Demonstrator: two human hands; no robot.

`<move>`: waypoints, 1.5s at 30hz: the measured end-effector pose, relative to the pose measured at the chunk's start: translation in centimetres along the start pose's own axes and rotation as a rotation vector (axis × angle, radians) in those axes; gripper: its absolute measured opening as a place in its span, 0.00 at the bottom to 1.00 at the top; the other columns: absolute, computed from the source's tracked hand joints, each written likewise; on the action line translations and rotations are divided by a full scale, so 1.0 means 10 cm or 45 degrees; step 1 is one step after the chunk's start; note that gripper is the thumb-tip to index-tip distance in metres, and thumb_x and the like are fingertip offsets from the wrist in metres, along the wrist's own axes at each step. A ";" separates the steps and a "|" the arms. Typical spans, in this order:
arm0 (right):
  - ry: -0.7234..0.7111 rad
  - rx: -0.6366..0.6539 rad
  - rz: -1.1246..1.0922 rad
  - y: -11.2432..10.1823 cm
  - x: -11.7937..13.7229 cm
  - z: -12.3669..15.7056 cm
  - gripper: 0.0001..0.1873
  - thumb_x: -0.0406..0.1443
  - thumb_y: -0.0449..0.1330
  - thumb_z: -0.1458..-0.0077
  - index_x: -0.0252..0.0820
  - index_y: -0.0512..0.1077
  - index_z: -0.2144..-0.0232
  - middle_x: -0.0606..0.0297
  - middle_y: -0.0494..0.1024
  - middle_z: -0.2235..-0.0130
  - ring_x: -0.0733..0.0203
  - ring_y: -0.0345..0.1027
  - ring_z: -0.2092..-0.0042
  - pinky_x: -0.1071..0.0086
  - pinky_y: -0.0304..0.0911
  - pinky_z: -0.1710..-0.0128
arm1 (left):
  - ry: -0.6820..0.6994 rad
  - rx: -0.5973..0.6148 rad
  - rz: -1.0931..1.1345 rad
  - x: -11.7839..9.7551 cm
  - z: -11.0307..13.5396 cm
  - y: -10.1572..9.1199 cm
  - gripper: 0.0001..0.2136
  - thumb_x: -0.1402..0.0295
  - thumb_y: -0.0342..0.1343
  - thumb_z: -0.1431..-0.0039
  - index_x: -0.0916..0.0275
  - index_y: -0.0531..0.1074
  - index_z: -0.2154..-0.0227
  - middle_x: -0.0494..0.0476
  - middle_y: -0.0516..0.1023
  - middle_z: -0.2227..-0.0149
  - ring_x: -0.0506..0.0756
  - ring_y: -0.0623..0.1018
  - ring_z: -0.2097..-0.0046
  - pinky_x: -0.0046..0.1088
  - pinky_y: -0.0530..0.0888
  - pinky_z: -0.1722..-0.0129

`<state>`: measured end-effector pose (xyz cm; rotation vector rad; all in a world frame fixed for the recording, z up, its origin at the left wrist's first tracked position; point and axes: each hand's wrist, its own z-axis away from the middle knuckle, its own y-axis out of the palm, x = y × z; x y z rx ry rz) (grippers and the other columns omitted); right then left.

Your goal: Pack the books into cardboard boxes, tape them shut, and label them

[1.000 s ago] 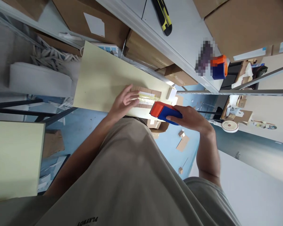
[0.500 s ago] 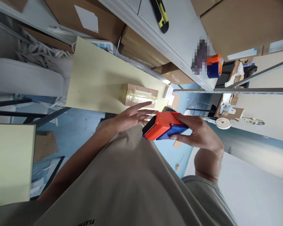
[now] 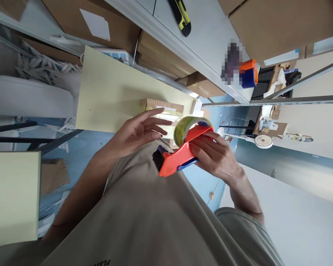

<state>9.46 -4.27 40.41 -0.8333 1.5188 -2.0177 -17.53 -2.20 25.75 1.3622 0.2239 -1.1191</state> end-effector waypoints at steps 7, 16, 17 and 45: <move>0.005 0.047 0.093 0.00 0.02 -0.01 0.16 0.30 0.57 0.28 0.53 0.73 0.44 0.66 0.86 0.52 0.55 0.79 0.53 0.53 0.68 0.39 | -0.105 0.067 0.013 0.12 -0.02 -0.05 0.31 0.56 0.76 0.44 0.60 0.79 0.39 0.62 0.86 0.63 0.60 0.85 0.63 0.39 0.83 0.61; -0.007 0.077 0.023 0.06 0.07 -0.04 0.14 0.30 0.58 0.27 0.53 0.76 0.46 0.67 0.86 0.53 0.58 0.80 0.54 0.54 0.70 0.39 | -0.032 -0.084 0.034 0.12 0.01 0.16 0.26 0.62 0.77 0.46 0.58 0.82 0.44 0.53 0.81 0.69 0.53 0.80 0.69 0.32 0.79 0.65; -0.012 0.074 0.023 0.07 0.07 -0.04 0.15 0.30 0.58 0.27 0.53 0.76 0.45 0.67 0.86 0.53 0.58 0.80 0.53 0.55 0.70 0.39 | 0.001 -0.124 -0.004 0.14 0.04 0.17 0.27 0.63 0.76 0.46 0.57 0.81 0.43 0.53 0.81 0.69 0.53 0.80 0.68 0.32 0.79 0.65; -0.373 -0.140 0.352 0.10 0.37 -0.08 0.12 0.26 0.62 0.32 0.47 0.76 0.51 0.69 0.86 0.58 0.62 0.79 0.56 0.63 0.70 0.41 | 0.452 -0.308 -0.576 0.13 0.31 -0.14 0.34 0.52 0.67 0.34 0.50 0.66 0.28 0.61 0.86 0.46 0.60 0.87 0.54 0.40 0.84 0.50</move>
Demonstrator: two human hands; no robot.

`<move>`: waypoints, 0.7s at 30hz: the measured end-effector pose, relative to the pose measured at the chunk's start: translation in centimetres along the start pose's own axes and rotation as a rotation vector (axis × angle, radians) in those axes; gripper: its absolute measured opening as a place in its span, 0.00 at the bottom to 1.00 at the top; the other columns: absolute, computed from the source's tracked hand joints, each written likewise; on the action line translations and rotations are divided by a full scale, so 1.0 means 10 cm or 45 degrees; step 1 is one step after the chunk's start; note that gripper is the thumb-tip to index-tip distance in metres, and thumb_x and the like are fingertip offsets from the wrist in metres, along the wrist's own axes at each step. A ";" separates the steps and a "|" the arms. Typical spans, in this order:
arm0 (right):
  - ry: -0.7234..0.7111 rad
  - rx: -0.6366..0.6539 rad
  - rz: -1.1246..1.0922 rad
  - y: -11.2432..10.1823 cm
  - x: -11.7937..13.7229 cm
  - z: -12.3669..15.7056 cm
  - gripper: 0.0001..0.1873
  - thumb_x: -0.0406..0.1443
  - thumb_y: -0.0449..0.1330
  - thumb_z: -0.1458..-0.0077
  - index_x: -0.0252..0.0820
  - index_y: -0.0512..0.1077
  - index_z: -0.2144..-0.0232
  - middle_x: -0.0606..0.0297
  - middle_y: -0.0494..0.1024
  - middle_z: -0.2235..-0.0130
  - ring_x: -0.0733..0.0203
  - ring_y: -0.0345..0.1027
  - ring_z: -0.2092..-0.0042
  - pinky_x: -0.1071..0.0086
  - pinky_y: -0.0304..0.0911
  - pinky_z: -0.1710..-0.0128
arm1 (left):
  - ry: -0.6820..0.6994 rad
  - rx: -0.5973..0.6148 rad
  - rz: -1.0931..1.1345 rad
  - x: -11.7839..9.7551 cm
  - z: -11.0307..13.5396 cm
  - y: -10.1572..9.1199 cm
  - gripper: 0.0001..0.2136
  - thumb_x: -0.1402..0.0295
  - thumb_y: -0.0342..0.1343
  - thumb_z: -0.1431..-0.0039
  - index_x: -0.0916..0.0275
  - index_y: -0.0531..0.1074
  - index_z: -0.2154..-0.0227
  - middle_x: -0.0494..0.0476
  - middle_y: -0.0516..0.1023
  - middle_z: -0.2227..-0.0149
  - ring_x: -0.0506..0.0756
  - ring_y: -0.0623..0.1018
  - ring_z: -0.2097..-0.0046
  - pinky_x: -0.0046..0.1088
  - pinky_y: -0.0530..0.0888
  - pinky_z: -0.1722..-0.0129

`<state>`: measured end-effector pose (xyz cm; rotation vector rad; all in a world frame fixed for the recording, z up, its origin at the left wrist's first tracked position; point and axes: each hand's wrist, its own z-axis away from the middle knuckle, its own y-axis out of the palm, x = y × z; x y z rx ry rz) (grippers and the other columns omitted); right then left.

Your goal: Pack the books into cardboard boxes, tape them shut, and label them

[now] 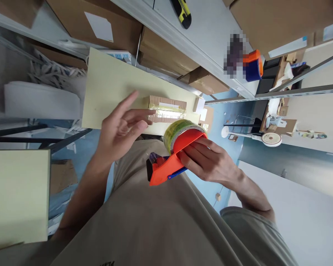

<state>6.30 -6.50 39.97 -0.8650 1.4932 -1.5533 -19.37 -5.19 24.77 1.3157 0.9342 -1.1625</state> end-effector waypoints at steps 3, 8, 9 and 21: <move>-0.051 -0.029 0.055 -0.03 0.02 -0.03 0.10 0.27 0.62 0.32 0.46 0.77 0.53 0.69 0.86 0.60 0.62 0.78 0.57 0.64 0.69 0.41 | -0.211 0.325 0.224 -0.12 -0.13 0.01 0.32 0.52 0.69 0.36 0.53 0.71 0.31 0.63 0.87 0.50 0.61 0.88 0.55 0.40 0.86 0.54; -0.034 -0.002 0.043 -0.05 0.03 -0.03 0.12 0.26 0.61 0.31 0.47 0.77 0.53 0.70 0.85 0.60 0.62 0.78 0.57 0.63 0.70 0.41 | -0.267 0.313 0.345 -0.20 -0.21 0.08 0.32 0.61 0.76 0.43 0.55 0.76 0.36 0.58 0.87 0.57 0.59 0.88 0.58 0.36 0.87 0.55; -0.024 0.005 0.033 -0.05 0.04 -0.03 0.12 0.26 0.61 0.31 0.47 0.77 0.53 0.70 0.85 0.60 0.62 0.78 0.57 0.63 0.70 0.41 | -0.252 0.296 0.350 -0.19 -0.21 0.11 0.31 0.62 0.77 0.44 0.55 0.77 0.37 0.57 0.87 0.59 0.58 0.88 0.58 0.34 0.86 0.55; 0.586 0.183 -0.317 0.23 -0.17 0.32 0.17 0.49 0.59 0.27 0.42 0.75 0.54 0.55 0.84 0.59 0.49 0.80 0.56 0.59 0.72 0.55 | 0.036 -0.463 0.611 0.60 -0.28 0.08 0.30 0.65 0.80 0.49 0.53 0.79 0.42 0.47 0.83 0.67 0.47 0.79 0.67 0.23 0.79 0.63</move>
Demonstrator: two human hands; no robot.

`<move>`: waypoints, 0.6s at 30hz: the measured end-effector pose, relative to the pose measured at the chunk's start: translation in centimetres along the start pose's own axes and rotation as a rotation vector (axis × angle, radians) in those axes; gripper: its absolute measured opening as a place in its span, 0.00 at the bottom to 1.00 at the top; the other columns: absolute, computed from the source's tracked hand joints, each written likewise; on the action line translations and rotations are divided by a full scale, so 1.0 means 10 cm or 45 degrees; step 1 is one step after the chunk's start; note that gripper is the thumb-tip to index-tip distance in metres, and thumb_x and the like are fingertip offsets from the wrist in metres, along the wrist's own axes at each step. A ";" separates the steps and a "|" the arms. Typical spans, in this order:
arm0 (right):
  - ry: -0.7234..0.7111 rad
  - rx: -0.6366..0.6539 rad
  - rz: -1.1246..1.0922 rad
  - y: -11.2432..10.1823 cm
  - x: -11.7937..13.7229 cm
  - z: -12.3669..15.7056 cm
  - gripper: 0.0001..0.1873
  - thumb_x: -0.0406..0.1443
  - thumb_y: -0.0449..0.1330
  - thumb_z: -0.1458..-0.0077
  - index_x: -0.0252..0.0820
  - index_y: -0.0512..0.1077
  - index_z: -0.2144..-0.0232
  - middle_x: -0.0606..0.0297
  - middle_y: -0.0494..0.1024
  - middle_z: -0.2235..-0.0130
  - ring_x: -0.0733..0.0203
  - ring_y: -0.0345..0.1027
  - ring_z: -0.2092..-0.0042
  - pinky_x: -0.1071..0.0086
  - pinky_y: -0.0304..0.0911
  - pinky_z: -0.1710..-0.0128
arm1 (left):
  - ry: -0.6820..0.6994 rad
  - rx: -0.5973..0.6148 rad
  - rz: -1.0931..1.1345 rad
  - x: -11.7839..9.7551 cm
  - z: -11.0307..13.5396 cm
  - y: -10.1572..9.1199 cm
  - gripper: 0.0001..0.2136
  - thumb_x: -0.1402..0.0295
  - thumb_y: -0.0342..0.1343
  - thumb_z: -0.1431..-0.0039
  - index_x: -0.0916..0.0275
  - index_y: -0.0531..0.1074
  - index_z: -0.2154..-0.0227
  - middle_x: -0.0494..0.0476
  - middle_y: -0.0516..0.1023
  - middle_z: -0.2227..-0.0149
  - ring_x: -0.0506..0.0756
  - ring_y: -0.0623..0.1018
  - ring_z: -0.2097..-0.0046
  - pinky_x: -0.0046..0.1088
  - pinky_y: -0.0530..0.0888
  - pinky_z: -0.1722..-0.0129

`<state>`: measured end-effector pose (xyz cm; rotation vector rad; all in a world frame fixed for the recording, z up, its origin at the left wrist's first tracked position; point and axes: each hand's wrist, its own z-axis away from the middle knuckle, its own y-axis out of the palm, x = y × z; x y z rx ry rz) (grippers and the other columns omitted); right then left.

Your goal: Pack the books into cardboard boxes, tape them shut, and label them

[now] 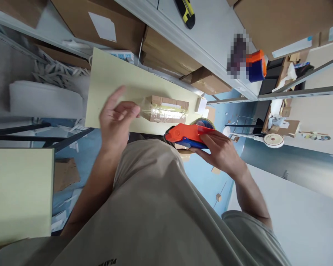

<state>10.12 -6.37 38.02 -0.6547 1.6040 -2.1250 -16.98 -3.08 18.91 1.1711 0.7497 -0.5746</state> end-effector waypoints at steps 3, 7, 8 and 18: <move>0.231 0.248 -0.167 0.06 -0.18 -0.11 0.23 0.55 0.55 0.26 0.43 0.74 0.55 0.58 0.83 0.64 0.54 0.76 0.65 0.64 0.65 0.66 | -0.274 -0.113 0.087 0.31 0.02 -0.13 0.32 0.65 0.80 0.50 0.50 0.77 0.41 0.47 0.82 0.65 0.48 0.81 0.62 0.26 0.80 0.57; 0.433 0.565 -0.463 0.22 -0.37 -0.52 0.27 0.59 0.54 0.28 0.43 0.74 0.60 0.64 0.79 0.68 0.61 0.70 0.70 0.67 0.57 0.68 | -0.406 -0.359 0.155 0.80 0.04 -0.24 0.31 0.64 0.77 0.46 0.49 0.74 0.40 0.51 0.82 0.59 0.51 0.83 0.51 0.29 0.78 0.45; 0.443 0.603 -0.511 0.27 -0.41 -0.64 0.28 0.60 0.54 0.29 0.43 0.74 0.62 0.64 0.79 0.68 0.61 0.69 0.69 0.68 0.56 0.68 | -0.418 -0.418 0.167 0.93 0.03 -0.27 0.31 0.65 0.77 0.45 0.49 0.73 0.40 0.52 0.82 0.58 0.52 0.83 0.49 0.29 0.77 0.44; 0.309 0.767 -0.434 0.67 -0.65 -1.53 0.26 0.56 0.57 0.30 0.42 0.70 0.69 0.62 0.75 0.70 0.60 0.66 0.67 0.65 0.54 0.64 | -0.538 -0.823 0.052 1.72 -0.36 -0.44 0.39 0.73 0.72 0.41 0.59 0.61 0.30 0.60 0.85 0.54 0.55 0.84 0.47 0.31 0.77 0.44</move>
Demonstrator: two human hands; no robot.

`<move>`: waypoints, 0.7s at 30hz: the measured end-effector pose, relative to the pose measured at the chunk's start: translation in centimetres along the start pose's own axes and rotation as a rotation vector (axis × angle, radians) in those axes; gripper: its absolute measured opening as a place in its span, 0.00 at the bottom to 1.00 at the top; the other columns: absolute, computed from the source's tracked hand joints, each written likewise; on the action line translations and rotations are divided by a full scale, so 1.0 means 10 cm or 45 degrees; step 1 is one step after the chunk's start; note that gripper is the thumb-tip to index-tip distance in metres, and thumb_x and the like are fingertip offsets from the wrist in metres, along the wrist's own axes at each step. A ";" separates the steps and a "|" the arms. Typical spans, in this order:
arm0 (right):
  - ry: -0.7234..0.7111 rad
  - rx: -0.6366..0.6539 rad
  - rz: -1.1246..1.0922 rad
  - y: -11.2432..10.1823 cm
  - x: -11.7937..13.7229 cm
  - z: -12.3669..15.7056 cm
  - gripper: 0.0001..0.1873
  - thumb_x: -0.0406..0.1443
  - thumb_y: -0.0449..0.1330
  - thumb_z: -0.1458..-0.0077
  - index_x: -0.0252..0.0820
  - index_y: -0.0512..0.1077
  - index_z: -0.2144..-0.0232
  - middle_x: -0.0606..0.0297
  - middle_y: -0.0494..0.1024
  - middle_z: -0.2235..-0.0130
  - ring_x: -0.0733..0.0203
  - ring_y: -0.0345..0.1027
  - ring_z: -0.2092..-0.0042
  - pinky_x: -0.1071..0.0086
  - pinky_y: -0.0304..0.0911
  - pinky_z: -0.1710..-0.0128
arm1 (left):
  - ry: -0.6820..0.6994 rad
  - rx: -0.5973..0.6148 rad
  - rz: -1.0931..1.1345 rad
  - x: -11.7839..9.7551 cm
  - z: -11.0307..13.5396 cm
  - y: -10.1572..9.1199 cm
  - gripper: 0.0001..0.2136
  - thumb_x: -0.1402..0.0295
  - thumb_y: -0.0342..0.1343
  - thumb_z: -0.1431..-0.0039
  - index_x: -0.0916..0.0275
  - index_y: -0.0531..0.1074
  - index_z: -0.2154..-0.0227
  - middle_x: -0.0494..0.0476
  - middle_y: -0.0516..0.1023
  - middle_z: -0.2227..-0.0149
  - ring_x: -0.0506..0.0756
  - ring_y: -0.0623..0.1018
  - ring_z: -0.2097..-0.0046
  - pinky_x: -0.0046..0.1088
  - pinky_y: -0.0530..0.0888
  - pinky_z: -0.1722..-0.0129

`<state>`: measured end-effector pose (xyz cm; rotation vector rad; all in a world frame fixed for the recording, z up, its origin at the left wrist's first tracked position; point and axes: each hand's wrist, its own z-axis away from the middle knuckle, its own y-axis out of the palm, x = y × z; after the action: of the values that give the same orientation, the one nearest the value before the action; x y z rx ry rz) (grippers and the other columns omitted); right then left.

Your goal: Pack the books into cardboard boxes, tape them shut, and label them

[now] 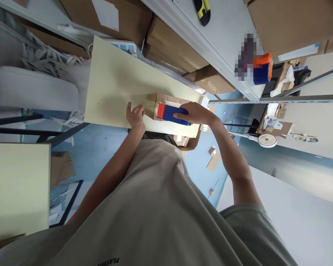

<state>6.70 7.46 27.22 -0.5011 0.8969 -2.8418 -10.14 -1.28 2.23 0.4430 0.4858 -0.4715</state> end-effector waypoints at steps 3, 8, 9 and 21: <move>0.044 0.019 0.050 -0.05 -0.03 -0.11 0.25 0.55 0.58 0.31 0.41 0.71 0.68 0.61 0.76 0.68 0.60 0.65 0.67 0.65 0.54 0.63 | 0.010 -0.037 -0.055 0.16 -0.11 0.05 0.41 0.73 0.70 0.39 0.64 0.57 0.27 0.63 0.85 0.52 0.55 0.84 0.48 0.34 0.77 0.42; 0.098 0.078 0.079 -0.07 -0.10 -0.22 0.24 0.55 0.57 0.31 0.40 0.73 0.65 0.59 0.78 0.65 0.60 0.65 0.67 0.65 0.54 0.65 | 0.042 0.023 -0.209 0.46 -0.25 0.06 0.42 0.68 0.70 0.37 0.64 0.55 0.25 0.60 0.85 0.55 0.57 0.85 0.50 0.37 0.76 0.42; 0.105 0.082 0.089 -0.07 -0.11 -0.24 0.24 0.55 0.57 0.31 0.40 0.73 0.65 0.58 0.78 0.64 0.60 0.65 0.66 0.65 0.54 0.65 | 0.053 0.024 -0.236 0.52 -0.27 0.07 0.42 0.67 0.69 0.37 0.65 0.55 0.25 0.59 0.85 0.56 0.56 0.85 0.51 0.37 0.77 0.43; 0.054 0.060 0.178 -0.15 -0.34 -0.36 0.24 0.54 0.58 0.32 0.38 0.76 0.62 0.58 0.78 0.66 0.58 0.66 0.66 0.64 0.52 0.64 | 0.454 0.184 -0.622 0.35 -0.17 0.01 0.18 0.64 0.67 0.38 0.60 0.80 0.46 0.65 0.79 0.44 0.60 0.79 0.43 0.36 0.76 0.43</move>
<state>8.65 11.35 24.40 -0.3594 0.8343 -2.7491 -7.90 -1.50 -0.98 0.5523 0.9174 -0.9096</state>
